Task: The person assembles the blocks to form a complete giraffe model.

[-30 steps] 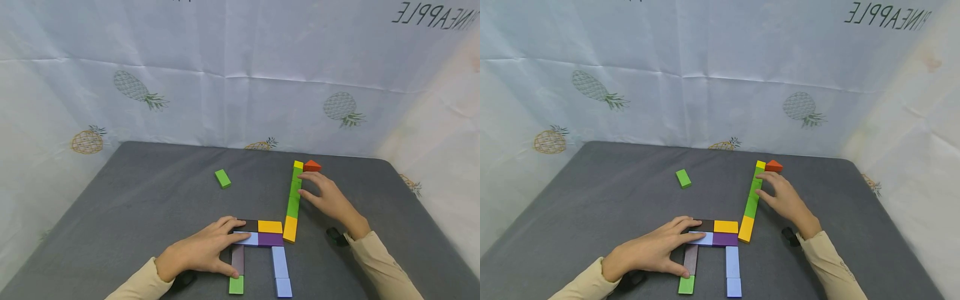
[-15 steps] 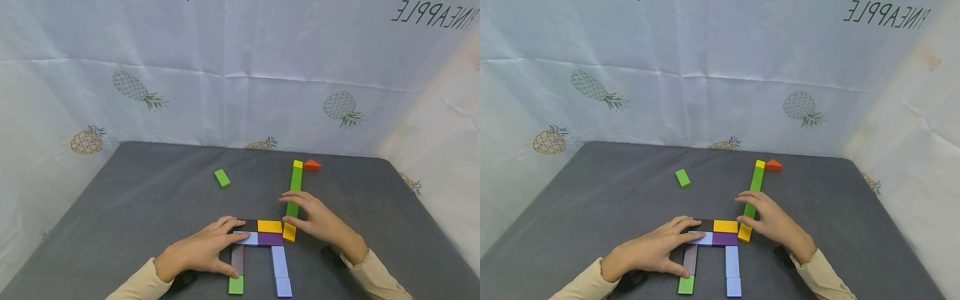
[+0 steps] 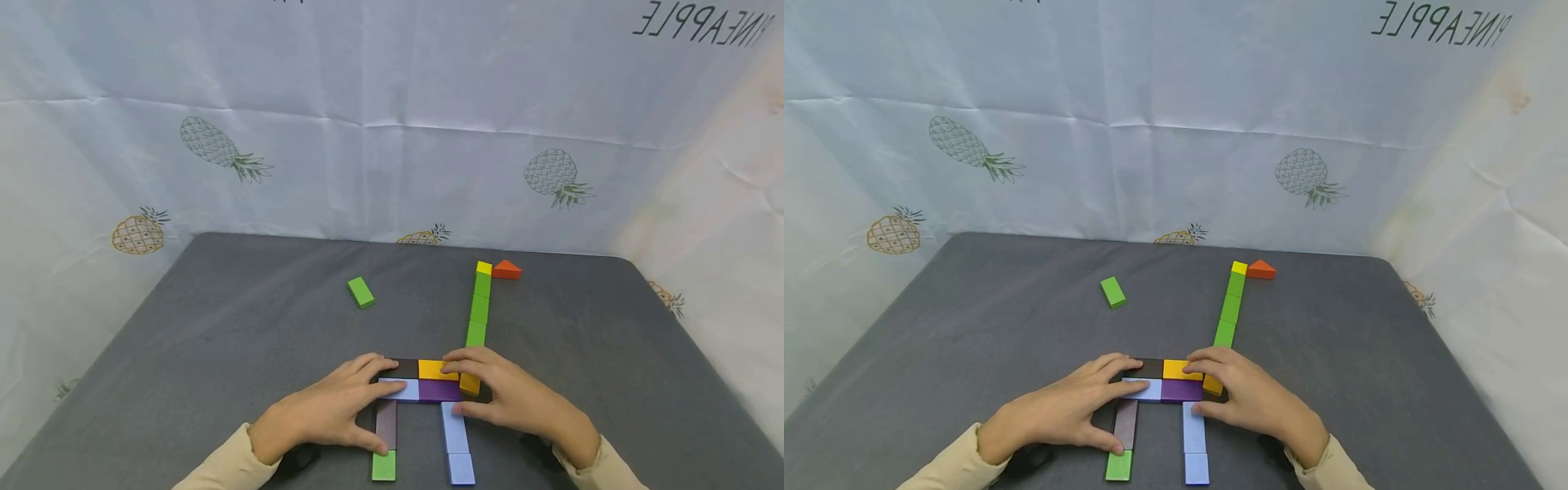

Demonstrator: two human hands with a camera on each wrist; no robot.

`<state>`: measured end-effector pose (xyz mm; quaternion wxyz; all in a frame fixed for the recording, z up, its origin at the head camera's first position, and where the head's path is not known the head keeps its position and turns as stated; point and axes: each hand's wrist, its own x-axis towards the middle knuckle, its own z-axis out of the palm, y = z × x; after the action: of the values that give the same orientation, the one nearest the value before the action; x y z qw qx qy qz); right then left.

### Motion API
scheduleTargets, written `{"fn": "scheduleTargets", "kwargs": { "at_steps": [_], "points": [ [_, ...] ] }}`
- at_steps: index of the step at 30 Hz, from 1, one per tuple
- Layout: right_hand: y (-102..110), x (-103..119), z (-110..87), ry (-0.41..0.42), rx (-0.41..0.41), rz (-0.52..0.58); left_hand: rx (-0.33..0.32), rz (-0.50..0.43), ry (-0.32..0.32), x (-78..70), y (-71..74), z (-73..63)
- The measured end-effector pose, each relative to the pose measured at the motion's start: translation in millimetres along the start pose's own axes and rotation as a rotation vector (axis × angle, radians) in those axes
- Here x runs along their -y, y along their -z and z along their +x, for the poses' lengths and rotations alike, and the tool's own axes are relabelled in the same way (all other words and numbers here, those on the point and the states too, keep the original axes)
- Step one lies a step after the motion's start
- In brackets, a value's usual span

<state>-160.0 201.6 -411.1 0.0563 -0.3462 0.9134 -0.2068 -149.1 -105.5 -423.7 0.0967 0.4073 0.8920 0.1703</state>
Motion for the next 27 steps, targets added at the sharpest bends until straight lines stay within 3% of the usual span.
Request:
{"fn": "scheduleTargets", "kwargs": {
  "at_steps": [3,10,14,21,27],
  "points": [
    [-2.3,1.8,0.2,0.007,0.018,-0.005,-0.038,0.000,0.013,1.2,2.0,0.1],
    [-6.2,0.8,-0.9,0.054,0.004,-0.043,-0.261,0.042,0.102,13.0,7.5,4.2],
    [-6.5,-0.5,-2.1,0.078,0.000,-0.036,-0.345,0.051,0.178,22.8,9.6,8.4],
    [-6.0,-0.9,-3.4,0.084,-0.001,-0.027,-0.424,0.016,0.316,41.9,17.1,20.0],
    [-7.7,-1.1,-2.9,0.092,0.001,-0.032,-0.411,-0.063,0.421,56.9,26.6,31.7]
  ]
}}
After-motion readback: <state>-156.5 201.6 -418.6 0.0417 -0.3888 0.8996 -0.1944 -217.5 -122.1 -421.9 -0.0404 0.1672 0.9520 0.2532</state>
